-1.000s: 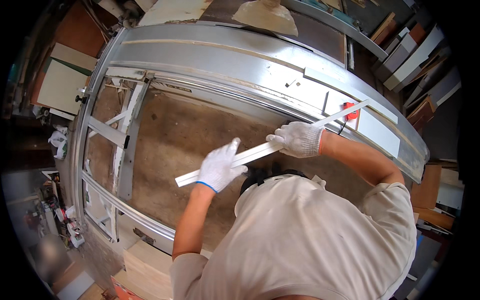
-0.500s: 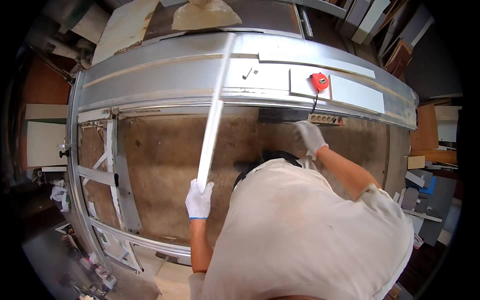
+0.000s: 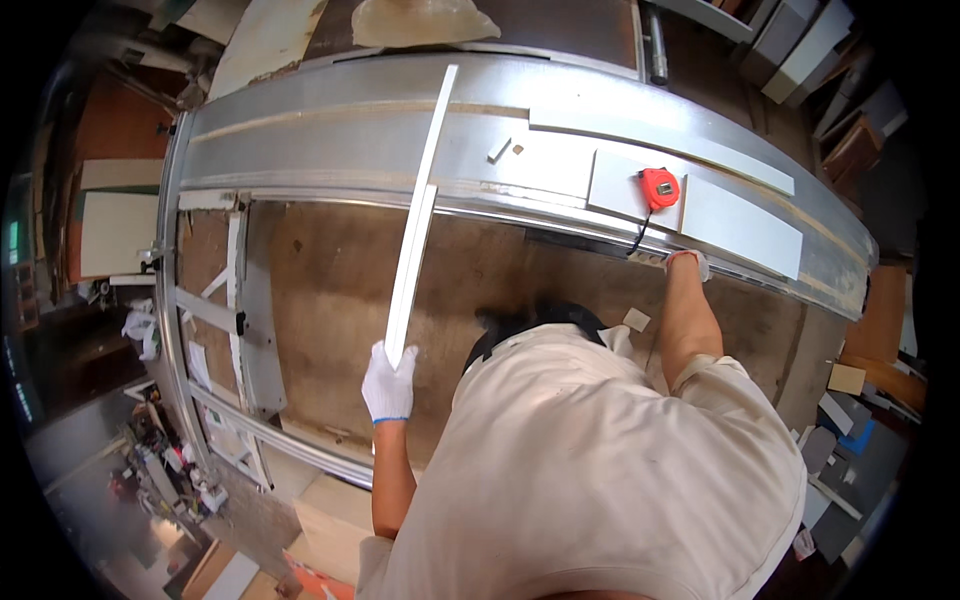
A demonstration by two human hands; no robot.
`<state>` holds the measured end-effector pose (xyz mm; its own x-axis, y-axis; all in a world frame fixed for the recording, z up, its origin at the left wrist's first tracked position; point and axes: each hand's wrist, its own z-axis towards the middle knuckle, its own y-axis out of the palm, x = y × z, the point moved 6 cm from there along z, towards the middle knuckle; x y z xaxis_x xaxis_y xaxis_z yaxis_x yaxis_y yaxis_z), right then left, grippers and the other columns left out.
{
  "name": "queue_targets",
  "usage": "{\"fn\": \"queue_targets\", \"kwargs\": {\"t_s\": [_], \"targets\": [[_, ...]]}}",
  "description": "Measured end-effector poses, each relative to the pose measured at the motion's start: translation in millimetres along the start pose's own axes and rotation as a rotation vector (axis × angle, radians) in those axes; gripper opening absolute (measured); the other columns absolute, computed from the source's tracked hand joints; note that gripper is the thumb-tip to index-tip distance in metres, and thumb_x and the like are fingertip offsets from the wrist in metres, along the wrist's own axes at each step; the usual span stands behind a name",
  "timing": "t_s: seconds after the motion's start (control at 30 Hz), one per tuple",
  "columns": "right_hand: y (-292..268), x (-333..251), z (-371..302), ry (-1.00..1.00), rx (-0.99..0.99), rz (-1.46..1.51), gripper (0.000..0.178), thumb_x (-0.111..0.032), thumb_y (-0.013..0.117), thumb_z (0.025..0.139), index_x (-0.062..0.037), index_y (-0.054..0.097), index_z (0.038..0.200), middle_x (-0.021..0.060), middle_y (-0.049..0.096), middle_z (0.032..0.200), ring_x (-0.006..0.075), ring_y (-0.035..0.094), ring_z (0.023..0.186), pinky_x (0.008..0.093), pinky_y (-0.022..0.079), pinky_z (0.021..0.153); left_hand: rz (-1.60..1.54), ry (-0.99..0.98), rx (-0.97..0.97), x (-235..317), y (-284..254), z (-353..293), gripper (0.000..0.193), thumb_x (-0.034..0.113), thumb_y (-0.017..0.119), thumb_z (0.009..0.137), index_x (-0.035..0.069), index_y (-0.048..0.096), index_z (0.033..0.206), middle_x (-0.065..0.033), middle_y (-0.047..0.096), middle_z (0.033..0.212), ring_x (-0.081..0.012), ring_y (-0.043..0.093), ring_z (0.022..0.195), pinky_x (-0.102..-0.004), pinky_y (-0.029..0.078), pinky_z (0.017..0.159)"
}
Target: The person cuts a white wooden strip using a table saw and then moves to a workbench. They connect an air hose to a nail gun and proceed to attach small wooden pieces to the white strip using the nail gun.
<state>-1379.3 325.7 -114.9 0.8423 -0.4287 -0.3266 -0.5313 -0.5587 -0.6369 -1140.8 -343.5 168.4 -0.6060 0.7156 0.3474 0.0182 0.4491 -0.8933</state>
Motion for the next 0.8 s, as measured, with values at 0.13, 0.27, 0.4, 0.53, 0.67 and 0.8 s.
{"fn": "queue_targets", "kwargs": {"t_s": [0.13,0.27,0.4,0.53,0.67,0.8], "targets": [[6,-14,5,-0.063,0.018,-0.553,0.039,-0.038,0.052,0.113,-0.0181,0.075,0.137,0.0045,0.074,0.14,0.0278,0.071,0.129,0.0501,0.059,0.102,0.189,0.064,0.158,21,0,20,0.052,0.047,0.078,0.1,0.007,0.066,0.131,-0.0208,0.075,0.118,-0.044,0.074,0.103,-0.0527,0.06,0.086],[7,-17,9,-0.085,0.028,-0.951,0.039,-0.039,0.054,0.112,-0.0197,0.075,0.138,0.0025,0.074,0.142,0.0252,0.07,0.131,0.0475,0.058,0.105,0.184,0.188,0.265,50,-5,46,0.054,0.047,0.079,0.099,0.006,0.067,0.132,-0.0196,0.076,0.117,-0.0423,0.075,0.103,-0.0508,0.061,0.085],[3,-21,11,-0.071,0.031,-1.247,0.039,-0.04,0.056,0.111,-0.0213,0.075,0.139,0.0005,0.073,0.144,0.0225,0.069,0.132,0.0449,0.056,0.108,0.153,0.194,0.226,65,-7,64,0.052,0.045,0.081,0.098,0.006,0.068,0.131,-0.0191,0.076,0.117,-0.042,0.075,0.103,-0.0503,0.061,0.086],[-2,-18,13,-0.029,0.01,-1.418,0.039,-0.041,0.058,0.11,-0.0229,0.075,0.14,-0.0015,0.072,0.146,0.0199,0.068,0.133,0.0424,0.054,0.111,0.111,0.236,0.227,64,-15,69,0.054,0.047,0.08,0.098,0.006,0.068,0.132,-0.0192,0.076,0.117,-0.0419,0.075,0.105,-0.0502,0.061,0.088],[-5,-9,25,-0.006,0.019,-1.514,0.039,-0.042,0.06,0.109,-0.0245,0.074,0.14,-0.0035,0.071,0.148,0.0173,0.067,0.134,0.0398,0.053,0.114,0.089,0.166,0.16,50,-26,70,0.056,0.049,0.078,0.099,0.005,0.069,0.133,-0.0196,0.077,0.119,-0.0408,0.076,0.106,-0.0499,0.061,0.089],[-18,0,40,0.03,0.054,-1.568,0.04,-0.043,0.063,0.108,-0.0261,0.074,0.141,-0.0055,0.07,0.15,0.0147,0.066,0.135,0.0372,0.051,0.116,0.117,0.172,0.2,22,-33,83,0.059,0.051,0.078,0.098,0.004,0.069,0.134,-0.0182,0.077,0.116,-0.0401,0.077,0.102,-0.0497,0.061,0.088]]}}
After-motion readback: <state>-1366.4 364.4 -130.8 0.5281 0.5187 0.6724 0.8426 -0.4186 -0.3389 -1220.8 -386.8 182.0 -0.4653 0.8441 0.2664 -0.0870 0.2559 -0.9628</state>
